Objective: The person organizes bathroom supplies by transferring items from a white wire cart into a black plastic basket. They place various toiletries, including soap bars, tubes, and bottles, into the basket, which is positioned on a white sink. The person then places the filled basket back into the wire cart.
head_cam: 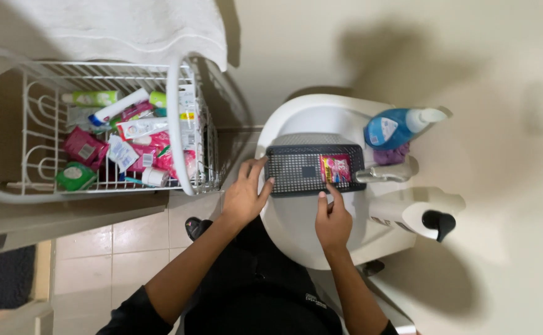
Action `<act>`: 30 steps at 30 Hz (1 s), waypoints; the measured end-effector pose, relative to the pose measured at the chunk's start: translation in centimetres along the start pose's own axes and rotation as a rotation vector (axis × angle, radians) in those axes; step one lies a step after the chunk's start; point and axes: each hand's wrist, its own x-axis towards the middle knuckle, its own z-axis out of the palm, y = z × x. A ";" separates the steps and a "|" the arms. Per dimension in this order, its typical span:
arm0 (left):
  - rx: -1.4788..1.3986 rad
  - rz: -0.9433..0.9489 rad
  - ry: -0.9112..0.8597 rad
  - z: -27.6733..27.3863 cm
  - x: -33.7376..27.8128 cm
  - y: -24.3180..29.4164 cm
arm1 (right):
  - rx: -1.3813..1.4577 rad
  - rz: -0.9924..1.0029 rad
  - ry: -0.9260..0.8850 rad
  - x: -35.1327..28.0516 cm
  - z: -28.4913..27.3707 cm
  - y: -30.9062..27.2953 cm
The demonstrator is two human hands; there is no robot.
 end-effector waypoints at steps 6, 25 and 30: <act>-0.225 0.046 -0.168 -2.4 -2.9 -5.2 | 0.329 -0.443 -0.184 -2.6 0.6 -8.7; -0.576 -0.348 0.298 -13.2 -12.6 -28.5 | 0.012 -0.772 -0.631 -4.7 35.7 -21.7; -0.482 -0.305 0.169 -13.6 -14.7 -30.1 | -0.355 -0.687 -0.516 -2.7 38.8 -22.9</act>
